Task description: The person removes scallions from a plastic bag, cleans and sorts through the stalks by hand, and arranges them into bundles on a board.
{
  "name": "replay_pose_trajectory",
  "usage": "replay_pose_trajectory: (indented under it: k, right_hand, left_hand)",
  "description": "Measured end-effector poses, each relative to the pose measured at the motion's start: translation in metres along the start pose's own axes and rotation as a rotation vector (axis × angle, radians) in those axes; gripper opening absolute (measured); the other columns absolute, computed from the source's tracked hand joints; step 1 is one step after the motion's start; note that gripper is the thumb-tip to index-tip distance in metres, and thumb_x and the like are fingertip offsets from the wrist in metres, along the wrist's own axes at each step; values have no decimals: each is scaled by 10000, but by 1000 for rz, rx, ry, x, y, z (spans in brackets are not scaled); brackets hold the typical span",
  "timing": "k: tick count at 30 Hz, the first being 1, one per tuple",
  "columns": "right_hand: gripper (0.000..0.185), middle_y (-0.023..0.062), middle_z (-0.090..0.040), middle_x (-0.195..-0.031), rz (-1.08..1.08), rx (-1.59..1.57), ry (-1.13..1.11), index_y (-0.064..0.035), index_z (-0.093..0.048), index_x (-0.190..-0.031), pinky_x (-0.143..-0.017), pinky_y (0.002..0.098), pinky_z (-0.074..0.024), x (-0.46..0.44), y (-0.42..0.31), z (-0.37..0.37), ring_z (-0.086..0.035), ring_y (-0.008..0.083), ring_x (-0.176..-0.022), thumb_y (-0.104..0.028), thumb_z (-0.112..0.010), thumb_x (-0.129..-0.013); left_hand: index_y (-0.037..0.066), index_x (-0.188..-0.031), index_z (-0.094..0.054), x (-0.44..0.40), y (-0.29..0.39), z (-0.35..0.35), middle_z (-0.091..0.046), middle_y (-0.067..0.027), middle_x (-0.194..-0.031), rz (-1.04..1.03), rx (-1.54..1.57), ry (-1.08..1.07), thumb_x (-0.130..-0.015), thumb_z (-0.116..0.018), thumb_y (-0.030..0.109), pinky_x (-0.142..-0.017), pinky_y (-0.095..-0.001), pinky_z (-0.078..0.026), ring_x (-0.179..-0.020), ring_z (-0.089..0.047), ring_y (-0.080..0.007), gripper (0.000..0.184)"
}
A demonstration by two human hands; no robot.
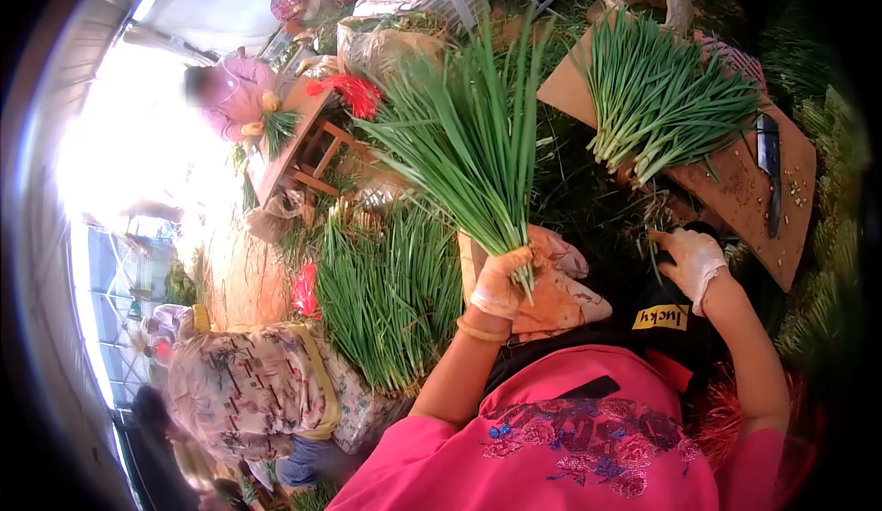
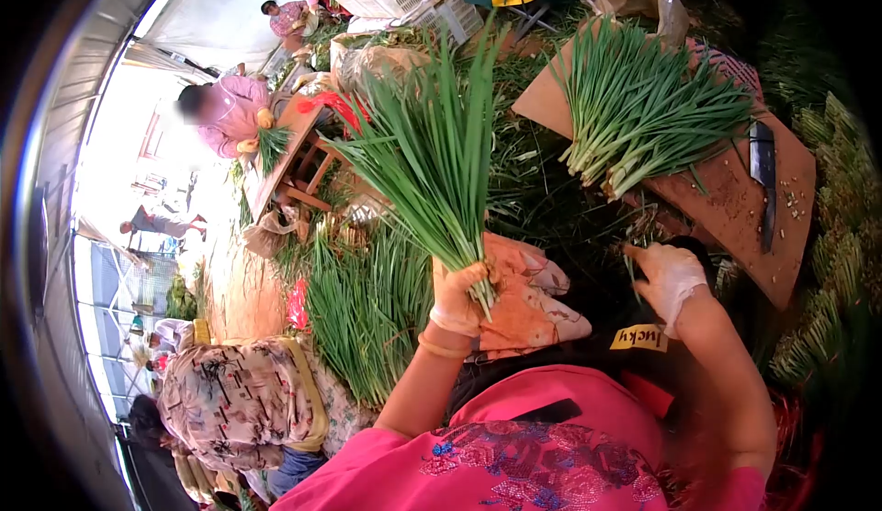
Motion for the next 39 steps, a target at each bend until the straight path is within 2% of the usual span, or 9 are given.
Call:
replay_pose_trajectory:
  k: [2, 6, 14, 18, 21, 23, 26, 34, 39]
  right_hand:
    - [495, 125, -615, -981, 350, -158, 259, -114, -491, -1263, -809, 354, -478, 4, -26, 14, -591, 269, -933, -192, -616, -791]
    - [559, 103, -621, -1036, 131, -1357, -9, -43, -506, -1242, -843, 274, -459, -24, -62, -9, -592, 179, -946, -269, -671, -759]
    - [297, 66, -557, -561, -61, -1178, 373, -31, -597, -641, -437, 305, -389, 13, -26, 85, -505, 152, -460, -276, -711, -761]
    - [168, 17, -579, -856, 438, 65, 1035, -99, -640, -852, -622, 302, -480, 52, -50, 157, -594, 207, -764, -174, -657, -702]
    - [392, 32, -605, -1015, 464, 375, 857, -141, -567, -1131, -713, 301, -487, 15, -45, 144, -610, 223, -851, -207, -619, -748]
    - [471, 97, -635, -994, 98, -209, 591, -129, -480, -1245, -767, 342, -480, -9, -23, 151, -614, 269, -887, -258, -605, -810]
    - [425, 120, -639, -914, 142, -213, 597, -119, -496, -1217, -769, 370, -478, -17, -24, 150, -611, 289, -887, -284, -591, -837]
    - [259, 82, -631, -904, 344, 1, 398, -150, -585, -1070, -736, 358, -493, -23, -41, 138, -619, 257, -835, -235, -597, -826]
    - [92, 36, -648, -882, 391, -733, 474, -111, -665, -836, -584, 248, -488, -2, -34, 155, -603, 142, -657, -158, -586, -829]
  left_hand:
    - [-32, -926, -573, 4, 4, -18, -592, -130, -878, -4, -92, -59, -707, -629, 86, -772, -329, -470, -849, -573, -232, 255]
    - [-33, -1099, -520, 13, -30, -23, -573, -143, -1053, 144, 34, -138, -695, -637, 72, -873, -350, -442, -972, -558, -250, 433]
    - [-35, -1192, -469, 23, -54, -33, -519, -141, -1125, 190, -114, -201, -660, -681, 123, -860, -334, -429, -997, -522, -249, 593]
    - [-70, -1226, -435, 29, -58, -43, -511, -197, -1165, 272, -102, -241, -621, -713, 157, -861, -352, -454, -1018, -542, -292, 704]
    - [-66, -1236, -426, 32, -59, -42, -571, -175, -1048, 309, -168, -264, -622, -719, 157, -659, -277, -467, -780, -566, -200, 716]
    - [-61, -1250, -416, 36, -67, -31, -599, -154, -968, 368, -175, -275, -620, -726, 146, -528, -223, -404, -620, -507, -132, 732]
    - [-54, -1273, -401, 39, -71, -21, -617, -117, -863, 338, -166, -187, -619, -733, 118, -411, -178, -278, -469, -381, -60, 753]
    - [-54, -1273, -408, 38, -68, -20, -605, -117, -979, 344, -195, -218, -612, -725, 82, -490, -183, -379, -593, -492, -89, 746]
    - [-54, -1253, -423, 37, -66, -23, -569, -141, -1060, 344, -164, -238, -617, -706, 79, -633, -257, -427, -741, -533, -153, 709]
Point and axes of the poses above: each hand's wrist, its own x-axis away from the middle knuckle, its own z-axis out of the back of the hand, y = z × x, the point moved 9 cm from there along -x, towards the middle knuckle
